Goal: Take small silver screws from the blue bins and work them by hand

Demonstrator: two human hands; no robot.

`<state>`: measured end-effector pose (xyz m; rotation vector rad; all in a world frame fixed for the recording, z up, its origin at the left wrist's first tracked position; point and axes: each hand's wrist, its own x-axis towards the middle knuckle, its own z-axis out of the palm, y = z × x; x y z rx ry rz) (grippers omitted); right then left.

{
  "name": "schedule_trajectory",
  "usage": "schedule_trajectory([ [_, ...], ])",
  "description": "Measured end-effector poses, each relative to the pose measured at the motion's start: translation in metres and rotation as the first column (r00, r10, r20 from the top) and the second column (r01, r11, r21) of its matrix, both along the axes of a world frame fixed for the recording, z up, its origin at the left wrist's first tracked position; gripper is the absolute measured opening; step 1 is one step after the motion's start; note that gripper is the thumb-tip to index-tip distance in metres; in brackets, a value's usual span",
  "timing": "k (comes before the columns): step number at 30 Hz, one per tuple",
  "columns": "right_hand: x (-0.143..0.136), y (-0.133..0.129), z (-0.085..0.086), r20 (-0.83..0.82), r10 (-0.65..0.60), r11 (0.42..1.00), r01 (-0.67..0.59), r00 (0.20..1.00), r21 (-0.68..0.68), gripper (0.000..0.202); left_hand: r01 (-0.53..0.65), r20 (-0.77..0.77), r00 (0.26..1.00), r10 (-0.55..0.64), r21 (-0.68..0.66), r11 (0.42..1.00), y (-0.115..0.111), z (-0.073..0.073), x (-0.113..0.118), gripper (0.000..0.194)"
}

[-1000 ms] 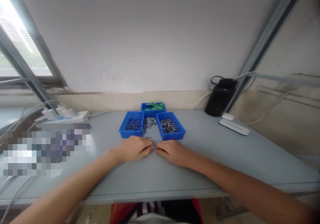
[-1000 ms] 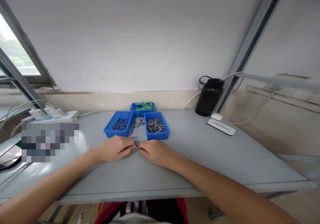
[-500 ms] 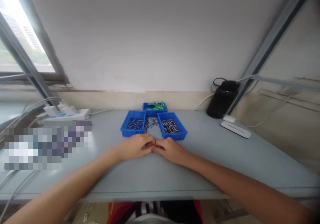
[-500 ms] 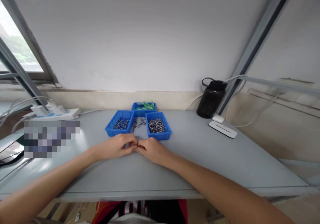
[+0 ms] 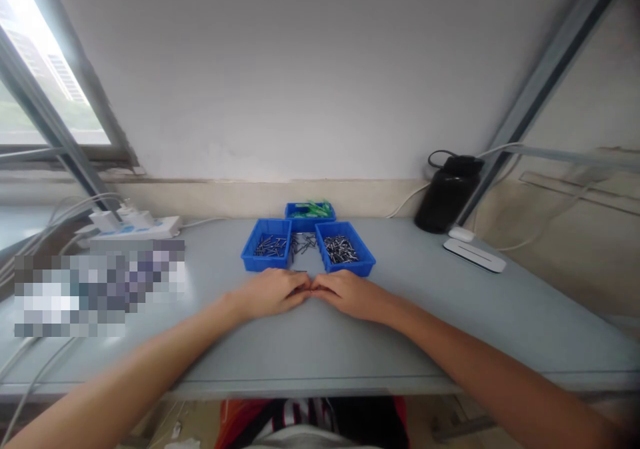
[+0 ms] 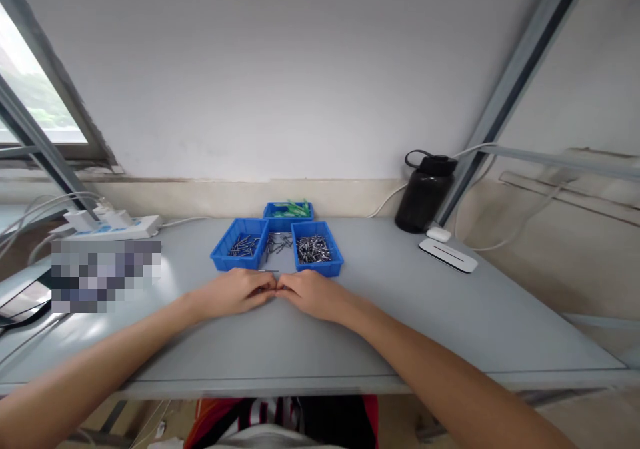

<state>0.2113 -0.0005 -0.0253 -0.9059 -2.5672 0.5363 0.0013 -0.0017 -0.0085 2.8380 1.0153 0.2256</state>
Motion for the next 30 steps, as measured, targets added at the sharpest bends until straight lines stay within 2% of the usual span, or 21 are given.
schedule_trajectory([
  [8,0.003,0.0,0.004,0.057,-0.092,0.994,0.088,0.994,0.072,0.009,0.012,-0.064,0.998,-0.012,0.002,1.0,0.005,0.001,-0.006,0.027],
  [13,-0.002,-0.003,-0.001,0.102,-0.079,0.993,0.069,0.992,0.099,0.013,0.071,0.026,0.997,-0.073,0.071,0.995,0.001,0.0,-0.001,0.03],
  [17,-0.006,-0.005,-0.004,0.12,-0.043,0.99,0.026,0.992,0.139,0.016,0.132,0.021,0.99,-0.137,0.141,0.981,-0.003,0.0,0.001,0.035],
  [23,0.002,-0.004,0.007,0.126,-0.136,0.981,0.116,0.983,0.155,0.013,0.051,-0.049,0.998,-0.046,0.11,0.993,0.003,0.005,-0.008,0.033],
  [30,-0.001,-0.01,0.007,0.041,-0.12,0.966,0.107,0.992,0.235,0.02,0.028,-0.122,0.992,-0.018,0.076,0.997,0.001,-0.005,-0.003,0.037],
])
